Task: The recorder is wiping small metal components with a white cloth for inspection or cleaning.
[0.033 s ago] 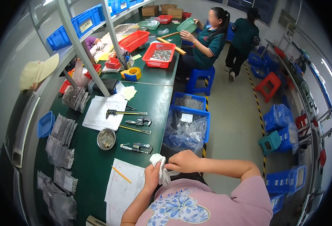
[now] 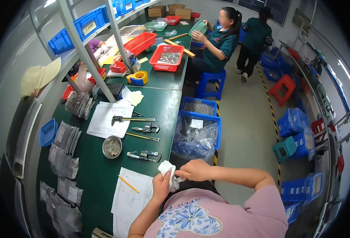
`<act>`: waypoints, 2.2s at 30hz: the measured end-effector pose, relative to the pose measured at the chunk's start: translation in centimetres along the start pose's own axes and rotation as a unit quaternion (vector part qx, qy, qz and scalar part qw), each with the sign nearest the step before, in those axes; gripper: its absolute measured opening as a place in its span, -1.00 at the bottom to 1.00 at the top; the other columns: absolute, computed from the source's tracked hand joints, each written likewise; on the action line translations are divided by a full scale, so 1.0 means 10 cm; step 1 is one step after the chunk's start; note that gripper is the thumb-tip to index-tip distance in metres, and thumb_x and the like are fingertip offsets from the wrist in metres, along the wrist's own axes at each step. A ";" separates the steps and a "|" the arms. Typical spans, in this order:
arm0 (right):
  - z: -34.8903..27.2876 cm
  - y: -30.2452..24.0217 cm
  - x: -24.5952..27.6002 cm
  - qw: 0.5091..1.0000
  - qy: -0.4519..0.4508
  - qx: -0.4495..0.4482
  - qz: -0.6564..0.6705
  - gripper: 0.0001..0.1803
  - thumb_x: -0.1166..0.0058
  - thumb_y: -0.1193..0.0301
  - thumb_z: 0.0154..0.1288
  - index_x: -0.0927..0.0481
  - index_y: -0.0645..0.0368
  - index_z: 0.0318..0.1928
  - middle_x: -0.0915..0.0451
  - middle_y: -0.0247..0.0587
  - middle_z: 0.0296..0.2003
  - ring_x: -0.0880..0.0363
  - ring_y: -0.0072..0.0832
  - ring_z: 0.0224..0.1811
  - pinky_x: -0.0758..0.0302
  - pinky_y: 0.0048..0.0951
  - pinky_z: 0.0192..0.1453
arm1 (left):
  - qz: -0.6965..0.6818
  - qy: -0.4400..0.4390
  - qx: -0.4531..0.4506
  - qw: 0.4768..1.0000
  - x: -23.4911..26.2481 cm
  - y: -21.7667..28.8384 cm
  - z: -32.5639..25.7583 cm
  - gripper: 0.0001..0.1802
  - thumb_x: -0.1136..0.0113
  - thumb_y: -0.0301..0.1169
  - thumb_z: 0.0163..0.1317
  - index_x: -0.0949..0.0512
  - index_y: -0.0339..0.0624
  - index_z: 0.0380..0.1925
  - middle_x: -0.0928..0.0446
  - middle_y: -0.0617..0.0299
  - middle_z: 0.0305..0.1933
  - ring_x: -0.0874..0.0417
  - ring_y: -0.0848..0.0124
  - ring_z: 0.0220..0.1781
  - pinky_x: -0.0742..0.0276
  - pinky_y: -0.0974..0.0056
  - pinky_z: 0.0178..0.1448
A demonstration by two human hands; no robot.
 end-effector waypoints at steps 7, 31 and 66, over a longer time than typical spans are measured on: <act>-0.37 -0.19 0.22 0.983 0.102 0.124 -0.094 -0.76 0.04 0.29 0.00 -0.35 0.12 -0.67 -0.34 -0.37 -0.75 -0.37 -0.44 -0.69 -0.27 -0.45 -0.57 | -0.079 -0.124 0.125 0.981 -0.48 -0.26 0.07 -0.73 0.10 -0.30 0.15 -0.47 -0.29 -0.47 -0.45 0.30 -0.53 -0.42 0.57 -0.56 -0.32 0.45 -0.47; -2.46 1.71 1.39 0.954 0.252 -0.145 -0.071 -0.79 0.11 0.25 0.07 -0.46 0.10 -0.41 -0.51 -0.21 -0.50 -0.47 -0.26 -0.48 -0.36 -0.29 -0.46 | -0.038 -0.296 0.193 0.935 -3.45 -0.60 0.56 -0.74 0.09 -0.28 0.16 -0.48 -0.24 -0.44 -0.45 0.36 -0.53 -0.39 0.64 -0.52 -0.28 0.51 -0.44; -2.46 1.88 1.90 0.944 0.241 -0.216 0.067 -0.86 -0.03 0.40 -0.04 -0.40 0.12 -0.43 -0.49 -0.30 -0.59 -0.46 -0.37 -0.61 -0.33 -0.42 -0.54 | -0.113 -0.240 0.185 0.946 -3.54 -0.15 0.57 -0.68 0.26 -0.15 0.20 -0.37 -0.14 -0.41 -0.21 0.46 -0.69 -0.07 0.70 -0.72 0.07 0.55 -0.66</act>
Point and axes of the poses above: each hand's wrist, its own z-axis towards the middle knuckle, its own x-axis out of the back of the hand, y = z × x, the point moved 10 cm from there along z, towards the middle knuckle
